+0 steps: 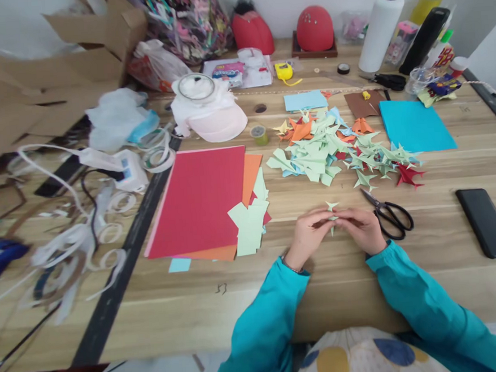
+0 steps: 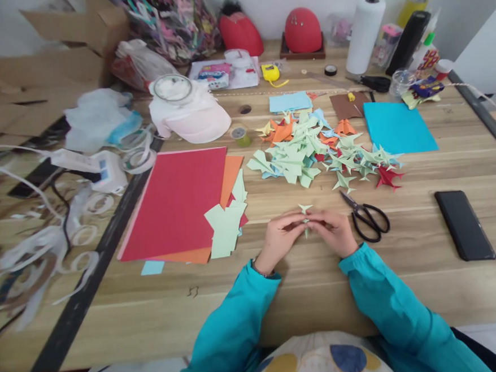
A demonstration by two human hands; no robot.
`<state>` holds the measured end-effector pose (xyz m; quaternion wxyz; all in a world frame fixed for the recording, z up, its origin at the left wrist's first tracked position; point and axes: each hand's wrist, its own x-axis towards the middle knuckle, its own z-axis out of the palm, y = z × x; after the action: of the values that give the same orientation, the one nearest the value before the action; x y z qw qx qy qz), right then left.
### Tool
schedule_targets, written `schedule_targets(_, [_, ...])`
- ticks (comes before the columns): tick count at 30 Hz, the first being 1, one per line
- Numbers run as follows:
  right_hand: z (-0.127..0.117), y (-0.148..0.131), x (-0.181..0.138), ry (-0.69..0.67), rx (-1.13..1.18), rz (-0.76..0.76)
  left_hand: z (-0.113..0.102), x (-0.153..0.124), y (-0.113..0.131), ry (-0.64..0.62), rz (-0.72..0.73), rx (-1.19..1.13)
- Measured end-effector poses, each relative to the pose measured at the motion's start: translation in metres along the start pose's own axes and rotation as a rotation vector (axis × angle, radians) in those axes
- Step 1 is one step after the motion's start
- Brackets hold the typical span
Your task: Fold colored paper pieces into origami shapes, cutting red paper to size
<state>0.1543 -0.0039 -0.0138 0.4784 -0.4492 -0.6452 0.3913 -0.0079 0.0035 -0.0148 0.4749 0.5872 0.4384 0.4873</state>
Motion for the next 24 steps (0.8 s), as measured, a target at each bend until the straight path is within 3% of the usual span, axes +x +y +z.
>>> schedule_targets(7, [0.002,-0.001,0.001,0.006,0.160,0.075,0.001,0.000,-0.002,-0.046,-0.233,-0.232])
schedule_targets(15, [0.002,0.000,0.002,0.004,0.130,0.098,0.000,0.002,-0.001,-0.054,-0.282,-0.304])
schedule_targets(19, [-0.001,-0.001,0.001,0.008,-0.038,-0.023,0.001,0.002,-0.002,-0.056,-0.191,-0.226])
schedule_targets(24, [0.000,-0.009,-0.001,0.071,-0.309,-0.266,0.004,0.000,-0.004,-0.012,0.122,0.104])
